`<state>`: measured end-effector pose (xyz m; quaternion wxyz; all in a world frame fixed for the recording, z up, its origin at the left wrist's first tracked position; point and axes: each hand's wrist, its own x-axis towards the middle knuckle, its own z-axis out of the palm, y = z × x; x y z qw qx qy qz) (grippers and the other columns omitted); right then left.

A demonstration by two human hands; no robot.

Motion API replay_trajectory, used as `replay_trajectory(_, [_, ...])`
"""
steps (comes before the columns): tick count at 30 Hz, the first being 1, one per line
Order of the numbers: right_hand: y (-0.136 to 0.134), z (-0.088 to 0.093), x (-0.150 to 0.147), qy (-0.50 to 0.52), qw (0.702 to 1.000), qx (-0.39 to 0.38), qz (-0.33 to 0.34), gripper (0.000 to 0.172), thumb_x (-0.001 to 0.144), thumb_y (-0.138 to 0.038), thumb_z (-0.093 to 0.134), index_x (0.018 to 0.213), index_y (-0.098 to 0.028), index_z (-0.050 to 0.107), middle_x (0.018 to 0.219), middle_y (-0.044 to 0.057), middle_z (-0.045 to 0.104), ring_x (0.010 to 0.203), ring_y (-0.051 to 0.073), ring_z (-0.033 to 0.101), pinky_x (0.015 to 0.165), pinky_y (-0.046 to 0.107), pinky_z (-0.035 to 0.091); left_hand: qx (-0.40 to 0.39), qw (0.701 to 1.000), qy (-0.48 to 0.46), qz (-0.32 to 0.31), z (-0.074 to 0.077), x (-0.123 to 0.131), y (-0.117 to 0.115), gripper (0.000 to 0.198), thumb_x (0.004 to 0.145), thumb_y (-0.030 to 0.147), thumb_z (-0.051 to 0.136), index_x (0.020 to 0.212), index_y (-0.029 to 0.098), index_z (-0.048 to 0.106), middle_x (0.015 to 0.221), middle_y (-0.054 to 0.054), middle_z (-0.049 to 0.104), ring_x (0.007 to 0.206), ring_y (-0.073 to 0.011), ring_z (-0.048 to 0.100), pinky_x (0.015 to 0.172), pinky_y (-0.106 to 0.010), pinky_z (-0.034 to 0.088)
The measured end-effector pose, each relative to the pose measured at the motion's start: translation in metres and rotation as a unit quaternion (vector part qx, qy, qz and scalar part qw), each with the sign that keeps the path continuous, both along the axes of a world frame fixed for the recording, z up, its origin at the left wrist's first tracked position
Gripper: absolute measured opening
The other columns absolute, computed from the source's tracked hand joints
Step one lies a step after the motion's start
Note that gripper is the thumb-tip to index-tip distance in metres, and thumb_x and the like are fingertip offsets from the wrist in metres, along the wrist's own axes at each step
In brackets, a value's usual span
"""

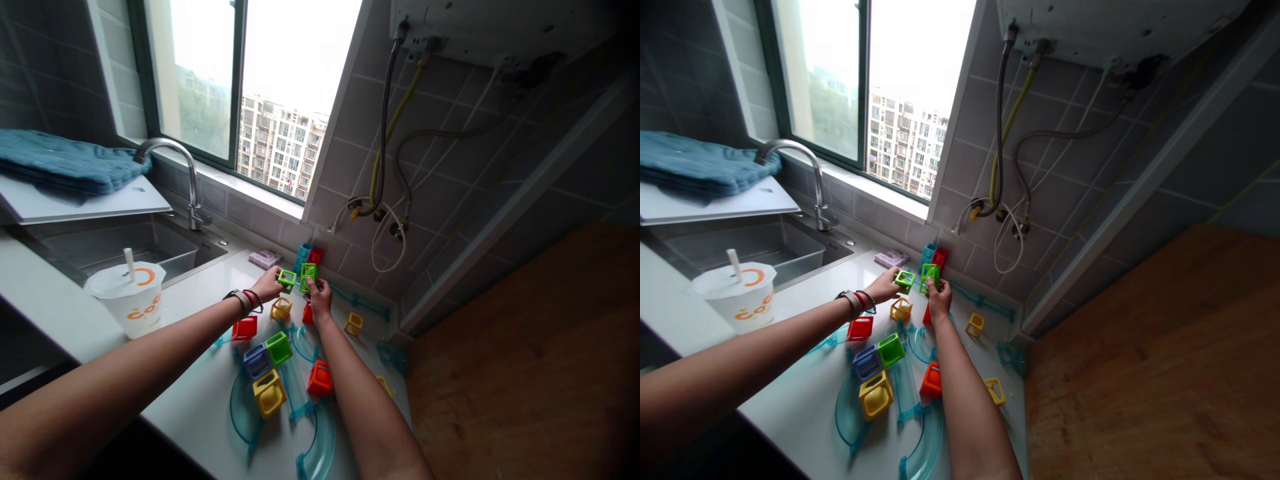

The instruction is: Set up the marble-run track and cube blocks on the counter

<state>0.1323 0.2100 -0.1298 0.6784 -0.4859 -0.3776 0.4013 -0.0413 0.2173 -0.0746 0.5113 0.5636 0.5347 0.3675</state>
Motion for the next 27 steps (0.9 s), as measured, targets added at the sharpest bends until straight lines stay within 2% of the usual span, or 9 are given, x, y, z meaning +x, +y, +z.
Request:
replay_trajectory(6, [-0.001,0.001,0.001,-0.003,1.000,0.005,-0.001,0.046,0.073,-0.052,0.082,0.099,-0.019,0.063,0.090,0.003,0.075,0.072,0.017,0.069,0.062,0.026,0.056,-0.022,0.999,-0.021,0.029,0.013,-0.006,-0.002,0.035,0.100,0.033,0.067,0.130,0.016,0.063,0.124,-0.010,0.068,0.101,-0.0228,0.070,0.084,-0.042,0.062])
replay_trajectory(10, [0.000,0.000,0.001,-0.013,1.000,0.003,0.000,0.046,0.073,-0.053,0.080,0.101,-0.019,0.063,0.094,0.005,0.075,0.074,0.017,0.070,0.061,0.026,0.057,-0.044,0.996,-0.067,0.040,0.024,-0.014,-0.012,0.035,0.100,0.032,0.067,0.130,0.016,0.063,0.122,-0.009,0.069,0.097,-0.0217,0.071,0.082,-0.040,0.063])
replay_trajectory(15, [0.000,0.000,-0.001,-0.034,0.999,0.008,-0.003,0.048,0.074,-0.054,0.079,0.104,-0.019,0.064,0.093,0.006,0.076,0.076,0.019,0.071,0.061,0.027,0.057,-0.044,0.985,-0.132,0.103,0.038,-0.026,-0.032,0.029,0.098,0.028,0.069,0.123,0.015,0.063,0.112,-0.007,0.070,0.088,-0.0191,0.071,0.075,-0.036,0.062])
replay_trajectory(18, [-0.003,0.004,-0.001,-0.051,0.998,0.024,-0.008,0.048,0.072,-0.053,0.081,0.102,-0.018,0.066,0.093,0.006,0.076,0.078,0.020,0.071,0.063,0.028,0.057,-0.032,0.974,-0.190,0.123,0.047,-0.032,-0.056,0.028,0.087,0.022,0.076,0.111,0.017,0.062,0.101,-0.005,0.071,0.086,-0.0193,0.074,0.073,-0.032,0.062])
replay_trajectory(21, [-0.010,0.012,-0.001,-0.064,0.997,0.041,-0.010,0.048,0.071,-0.051,0.082,0.102,-0.018,0.067,0.093,0.006,0.076,0.079,0.020,0.070,0.064,0.028,0.056,-0.014,0.960,-0.255,0.118,0.060,-0.037,-0.092,0.034,0.077,0.019,0.079,0.103,0.020,0.058,0.104,-0.005,0.073,0.094,-0.0225,0.077,0.076,-0.032,0.063])
replay_trajectory(25, [-0.030,0.028,-0.001,-0.066,0.997,0.051,-0.004,0.050,0.073,-0.050,0.083,0.106,-0.016,0.067,0.096,0.007,0.076,0.082,0.022,0.070,0.067,0.029,0.056,-0.020,0.941,-0.316,0.118,0.074,-0.044,-0.142,0.044,0.076,0.018,0.078,0.112,0.023,0.052,0.121,-0.009,0.072,0.097,-0.0264,0.080,0.078,-0.037,0.066])
replay_trajectory(27, [-0.045,0.039,-0.002,-0.061,0.997,0.055,0.004,0.051,0.074,-0.051,0.082,0.108,-0.016,0.067,0.097,0.008,0.075,0.082,0.022,0.070,0.067,0.030,0.056,-0.047,0.930,-0.341,0.126,0.076,-0.048,-0.163,0.050,0.078,0.018,0.077,0.119,0.025,0.049,0.123,-0.010,0.072,0.094,-0.0288,0.081,0.076,-0.039,0.067])
